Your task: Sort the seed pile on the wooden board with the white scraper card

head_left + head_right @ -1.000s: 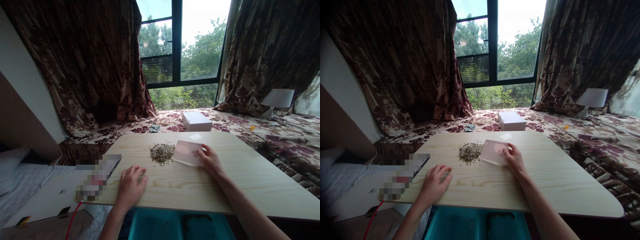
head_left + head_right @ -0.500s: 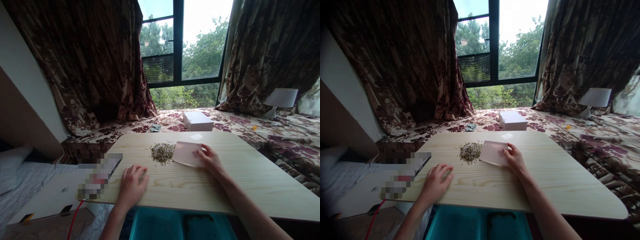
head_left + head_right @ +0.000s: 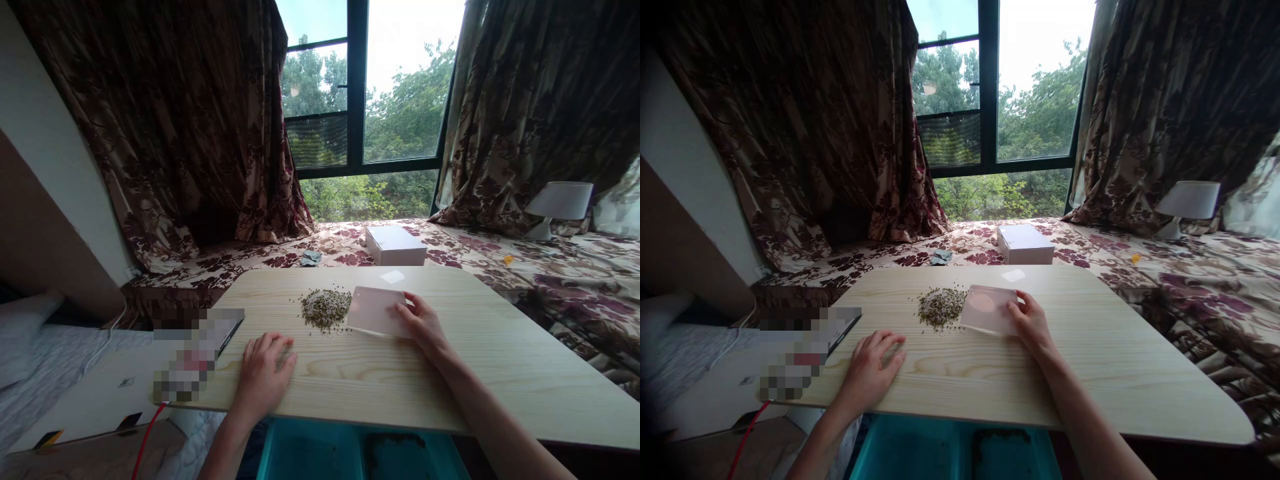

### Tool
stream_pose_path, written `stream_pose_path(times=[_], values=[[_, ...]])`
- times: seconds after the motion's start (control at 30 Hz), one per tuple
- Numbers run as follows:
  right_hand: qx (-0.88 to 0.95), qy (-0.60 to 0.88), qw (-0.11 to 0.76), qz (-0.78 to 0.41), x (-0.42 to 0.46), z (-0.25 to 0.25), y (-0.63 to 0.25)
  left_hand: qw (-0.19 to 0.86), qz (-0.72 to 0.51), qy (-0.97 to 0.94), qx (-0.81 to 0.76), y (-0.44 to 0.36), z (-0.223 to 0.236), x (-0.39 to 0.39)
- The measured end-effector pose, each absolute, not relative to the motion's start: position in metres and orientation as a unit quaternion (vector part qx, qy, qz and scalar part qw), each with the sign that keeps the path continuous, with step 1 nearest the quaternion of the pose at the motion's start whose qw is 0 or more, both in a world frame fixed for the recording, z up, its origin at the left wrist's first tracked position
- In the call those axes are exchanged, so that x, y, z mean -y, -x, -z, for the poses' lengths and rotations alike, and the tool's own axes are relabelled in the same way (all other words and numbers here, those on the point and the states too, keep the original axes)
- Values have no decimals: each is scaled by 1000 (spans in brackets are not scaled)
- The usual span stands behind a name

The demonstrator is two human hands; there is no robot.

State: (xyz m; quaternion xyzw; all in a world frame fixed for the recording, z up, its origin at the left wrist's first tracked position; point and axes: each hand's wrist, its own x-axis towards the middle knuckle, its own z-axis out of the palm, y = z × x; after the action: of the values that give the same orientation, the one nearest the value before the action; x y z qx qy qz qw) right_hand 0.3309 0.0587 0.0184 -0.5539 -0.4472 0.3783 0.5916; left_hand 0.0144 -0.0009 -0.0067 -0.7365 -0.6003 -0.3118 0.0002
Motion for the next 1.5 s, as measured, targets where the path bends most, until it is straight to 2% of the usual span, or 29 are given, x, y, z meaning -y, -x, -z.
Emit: stream_pose_path(times=[0.33, 1.5], values=[[460, 559, 569, -389, -54, -24, -329, 5, 312, 741, 595, -13, 8, 0], [459, 533, 581, -410, -57, -21, -329, 0, 311, 740, 597, -14, 6, 1]])
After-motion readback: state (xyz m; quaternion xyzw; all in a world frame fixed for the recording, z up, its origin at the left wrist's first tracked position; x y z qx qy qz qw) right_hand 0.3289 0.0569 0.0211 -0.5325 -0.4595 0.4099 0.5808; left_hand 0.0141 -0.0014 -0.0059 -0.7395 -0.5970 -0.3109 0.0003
